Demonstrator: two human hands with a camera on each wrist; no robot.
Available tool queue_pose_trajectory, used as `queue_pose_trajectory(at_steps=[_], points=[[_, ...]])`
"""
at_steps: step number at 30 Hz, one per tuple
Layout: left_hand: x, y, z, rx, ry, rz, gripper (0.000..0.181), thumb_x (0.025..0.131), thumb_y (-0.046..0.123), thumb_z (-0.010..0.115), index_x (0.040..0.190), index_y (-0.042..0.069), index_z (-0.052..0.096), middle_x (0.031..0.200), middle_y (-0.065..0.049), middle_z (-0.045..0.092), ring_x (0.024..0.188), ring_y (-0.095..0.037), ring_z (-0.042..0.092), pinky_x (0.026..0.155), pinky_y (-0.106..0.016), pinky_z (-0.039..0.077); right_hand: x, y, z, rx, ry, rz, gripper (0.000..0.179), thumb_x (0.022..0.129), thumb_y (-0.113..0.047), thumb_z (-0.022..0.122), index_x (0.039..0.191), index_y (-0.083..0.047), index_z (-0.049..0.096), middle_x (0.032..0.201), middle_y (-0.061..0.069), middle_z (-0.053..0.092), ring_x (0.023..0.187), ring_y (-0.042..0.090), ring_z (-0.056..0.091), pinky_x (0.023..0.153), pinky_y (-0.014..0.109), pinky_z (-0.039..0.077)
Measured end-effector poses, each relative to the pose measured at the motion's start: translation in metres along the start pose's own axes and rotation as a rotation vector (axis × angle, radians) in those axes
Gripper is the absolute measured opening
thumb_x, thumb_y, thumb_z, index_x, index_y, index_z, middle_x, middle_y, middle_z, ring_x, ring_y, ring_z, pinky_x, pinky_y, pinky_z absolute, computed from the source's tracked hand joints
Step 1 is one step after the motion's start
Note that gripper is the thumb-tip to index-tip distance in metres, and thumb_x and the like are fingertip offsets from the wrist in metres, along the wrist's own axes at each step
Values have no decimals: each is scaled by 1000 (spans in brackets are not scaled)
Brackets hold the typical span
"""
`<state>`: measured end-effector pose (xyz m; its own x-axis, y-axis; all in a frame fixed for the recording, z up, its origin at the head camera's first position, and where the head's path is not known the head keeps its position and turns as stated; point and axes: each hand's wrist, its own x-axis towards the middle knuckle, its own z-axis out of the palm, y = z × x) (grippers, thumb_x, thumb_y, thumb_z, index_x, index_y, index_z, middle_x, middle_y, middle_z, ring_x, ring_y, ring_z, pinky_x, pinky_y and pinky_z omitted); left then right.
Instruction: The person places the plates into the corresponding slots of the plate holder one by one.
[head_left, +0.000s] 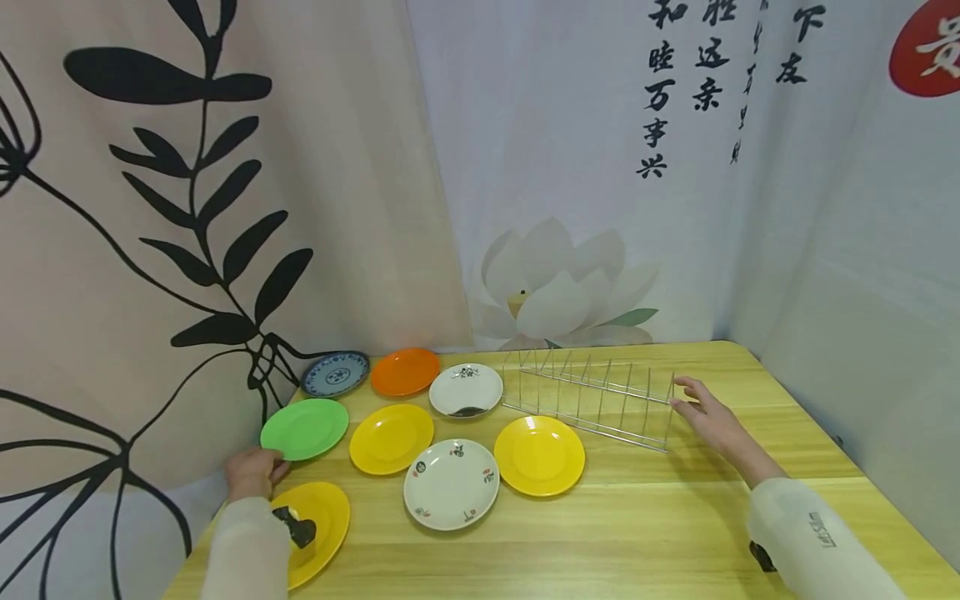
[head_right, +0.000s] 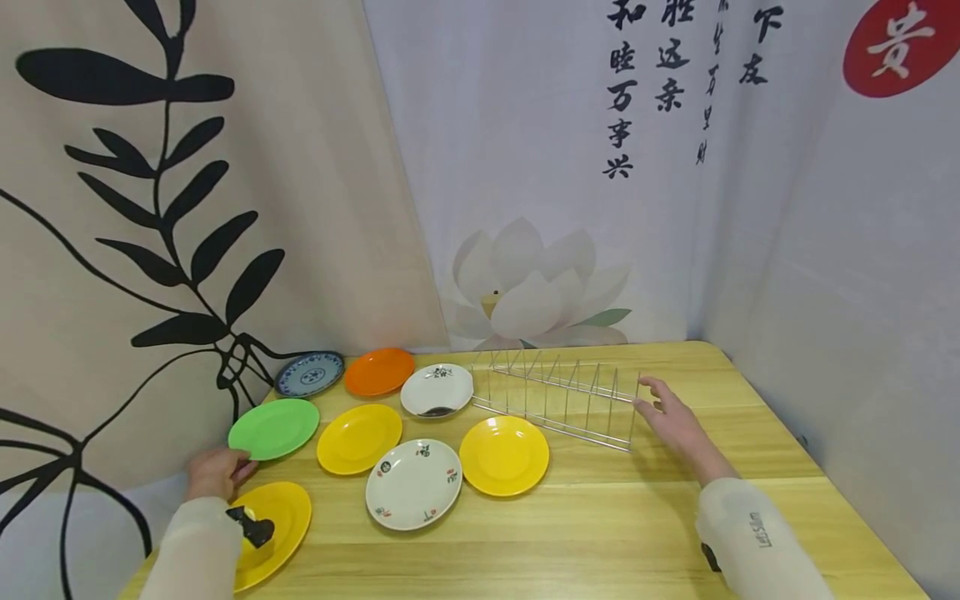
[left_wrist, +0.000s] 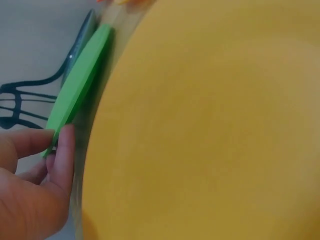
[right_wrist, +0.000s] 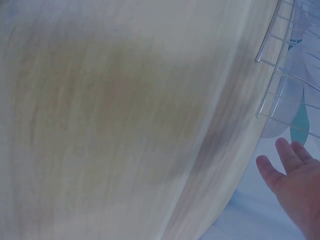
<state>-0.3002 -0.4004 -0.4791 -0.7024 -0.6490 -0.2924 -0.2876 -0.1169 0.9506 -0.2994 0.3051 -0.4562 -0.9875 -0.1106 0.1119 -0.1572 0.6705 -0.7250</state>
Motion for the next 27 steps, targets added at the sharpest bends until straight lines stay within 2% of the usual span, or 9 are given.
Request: queue_pose_trajectory(at_steps=[5,8,13,18,27], points=[[-1,3,0,-46,-55,14,64,87,-16,50,148,-10,32,139,-22,41,66,-2,54,73,-25,59,0,1,0,-7,8,-6,58,107,-35,42,151,-1,25,147,42,26,129,59,38,97,71,38],[-1,4,-1,-38,-73,35,66,88,-13,49,151,-8,30,143,-22,37,67,0,53,73,-24,59,1,2,0,-15,4,-10,59,107,-35,41,152,-1,24,147,43,26,128,59,38,96,71,39],[0,6,-4,10,-93,62,64,89,-8,47,150,-10,28,139,-22,39,79,-7,55,73,-23,59,0,2,0,-25,-11,-10,61,108,-36,40,154,0,21,148,42,24,129,59,37,97,72,38],[0,12,-7,36,-114,79,61,90,-7,46,148,-13,29,139,-23,38,75,-7,56,72,-23,59,-1,0,-1,-49,-33,2,65,108,-37,37,156,0,16,149,42,22,129,60,35,97,74,33],[-9,28,-9,41,-148,99,59,93,-3,43,151,-7,29,141,-19,38,84,-9,56,76,-23,58,1,-1,-5,-68,-85,48,70,107,-44,33,159,-6,4,152,40,16,133,64,22,100,80,20]])
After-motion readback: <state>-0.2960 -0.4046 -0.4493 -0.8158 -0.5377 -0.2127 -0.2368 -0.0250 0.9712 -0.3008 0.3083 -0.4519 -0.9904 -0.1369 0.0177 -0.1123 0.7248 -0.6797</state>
